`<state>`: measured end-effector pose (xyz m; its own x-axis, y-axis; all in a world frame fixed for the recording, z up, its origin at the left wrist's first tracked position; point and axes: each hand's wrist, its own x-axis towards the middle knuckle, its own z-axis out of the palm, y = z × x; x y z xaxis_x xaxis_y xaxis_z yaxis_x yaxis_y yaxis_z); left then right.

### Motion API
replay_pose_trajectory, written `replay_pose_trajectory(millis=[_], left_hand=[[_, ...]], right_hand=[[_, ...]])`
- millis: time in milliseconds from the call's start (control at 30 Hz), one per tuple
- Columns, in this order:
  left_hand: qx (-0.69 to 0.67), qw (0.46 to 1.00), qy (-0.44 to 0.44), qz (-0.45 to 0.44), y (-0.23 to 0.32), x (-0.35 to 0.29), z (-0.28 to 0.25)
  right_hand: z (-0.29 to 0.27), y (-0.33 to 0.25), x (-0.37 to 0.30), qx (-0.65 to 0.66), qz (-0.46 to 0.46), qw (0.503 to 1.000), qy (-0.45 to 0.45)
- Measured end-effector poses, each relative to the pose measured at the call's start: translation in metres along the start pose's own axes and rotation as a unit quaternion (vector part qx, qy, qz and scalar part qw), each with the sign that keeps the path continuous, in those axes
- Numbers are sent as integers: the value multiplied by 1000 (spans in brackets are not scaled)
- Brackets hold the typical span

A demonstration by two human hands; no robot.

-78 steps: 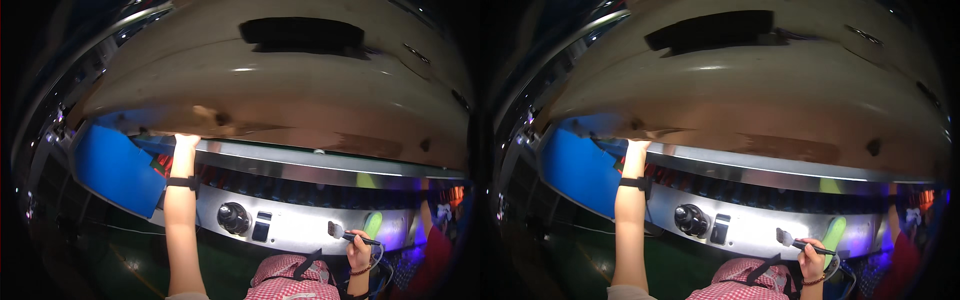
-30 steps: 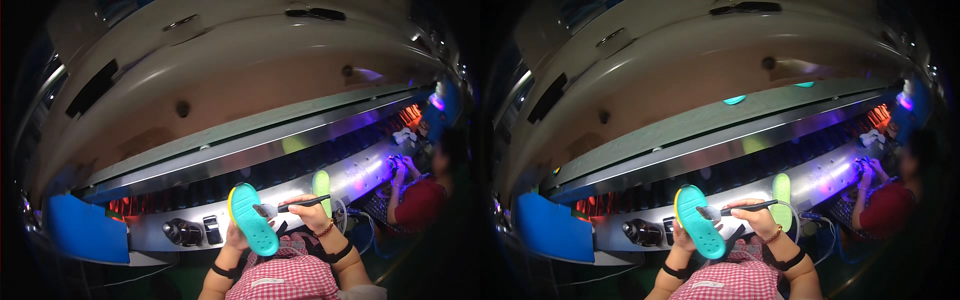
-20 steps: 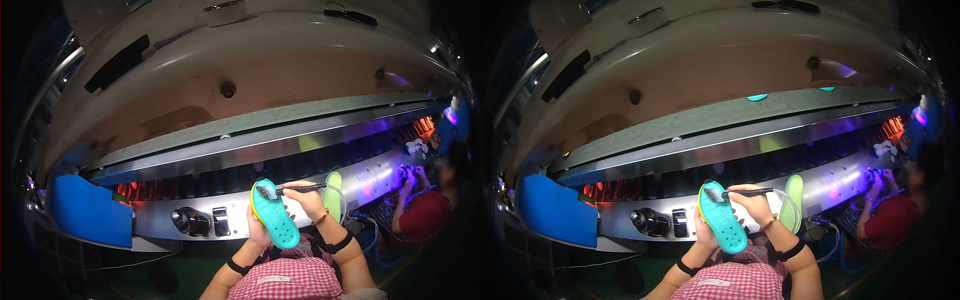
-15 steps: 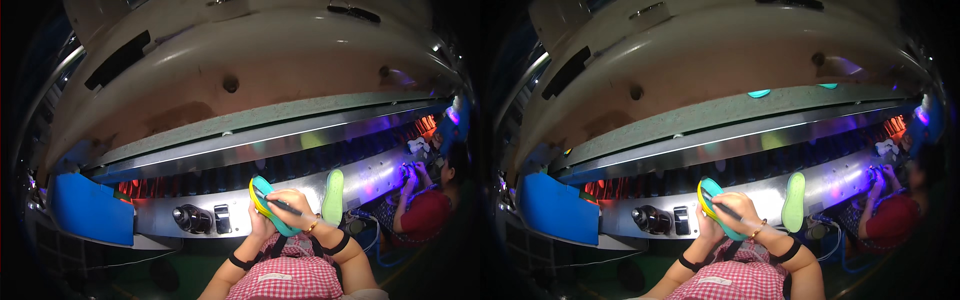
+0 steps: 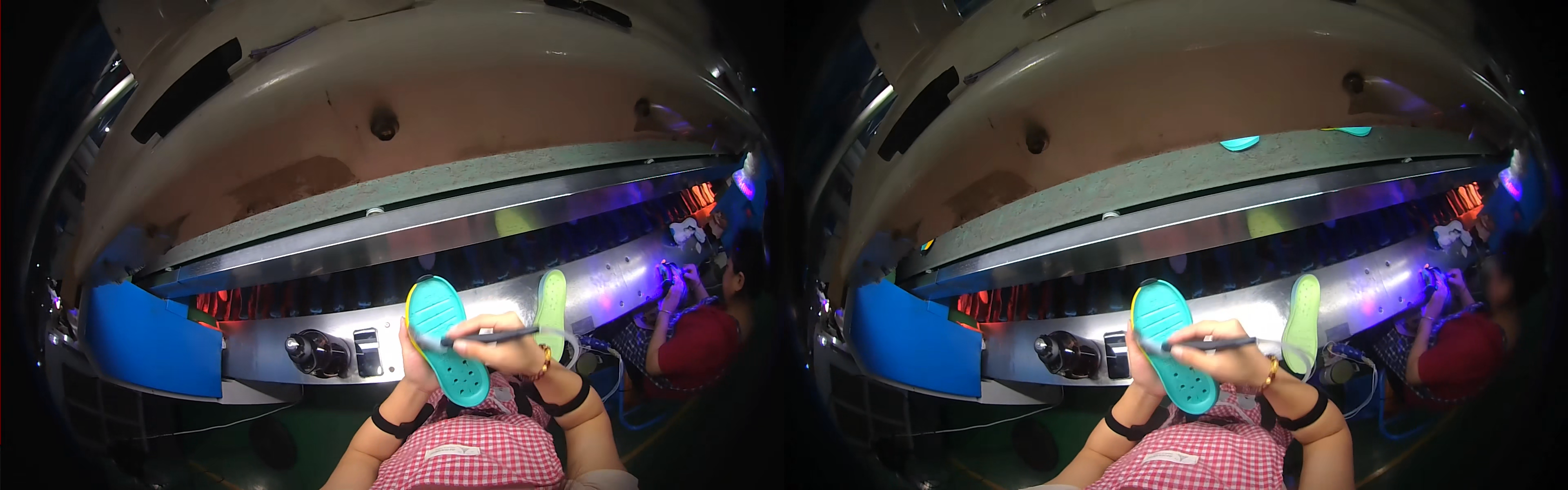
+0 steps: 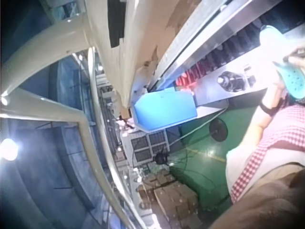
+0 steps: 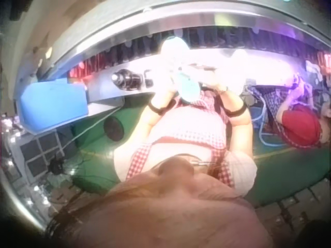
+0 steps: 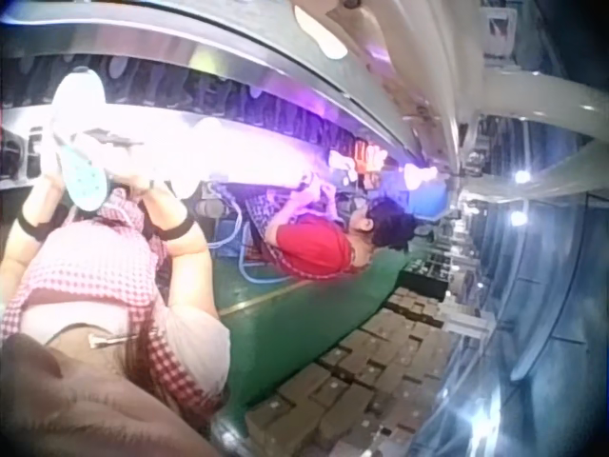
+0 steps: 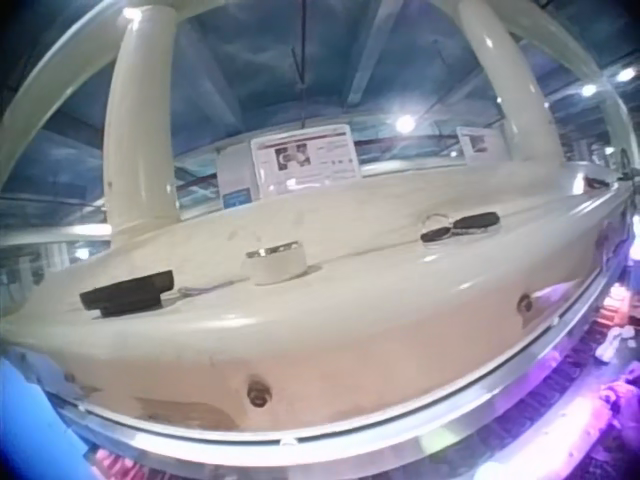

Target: Applying glue to the bottom of shoe soles using a brush.

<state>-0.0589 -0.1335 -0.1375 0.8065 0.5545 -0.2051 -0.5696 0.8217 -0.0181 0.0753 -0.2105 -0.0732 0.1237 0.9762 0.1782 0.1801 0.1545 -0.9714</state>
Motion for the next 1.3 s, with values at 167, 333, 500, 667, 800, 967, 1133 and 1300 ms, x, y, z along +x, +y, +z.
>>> replay_pose_trajectory(millis=[167,333,500,667,800,967,1133,1300], left_hand=[[164,985,-32,33,8,-7,7],[190,977,-96,35,17,0,9],[210,960,-110,146,20,3,17],[162,963,-127,173,31,1,30],[207,949,-147,187,35,0,31],[253,927,-149,235,35,-9,41],[228,940,-109,230,-2,-18,65],[317,939,-79,107,17,-29,27]], right_hand=[[-7,-11,-5,53,2,998,-23],[-6,-15,-5,-47,-188,975,-105],[-22,-7,-6,-20,-68,997,-41],[-11,-10,-16,1,-198,969,-144],[-19,0,-12,-2,-140,990,-32],[-17,8,-18,79,-135,982,-108],[-2,12,-30,386,89,918,13],[-7,-26,-27,95,-20,990,-100]])
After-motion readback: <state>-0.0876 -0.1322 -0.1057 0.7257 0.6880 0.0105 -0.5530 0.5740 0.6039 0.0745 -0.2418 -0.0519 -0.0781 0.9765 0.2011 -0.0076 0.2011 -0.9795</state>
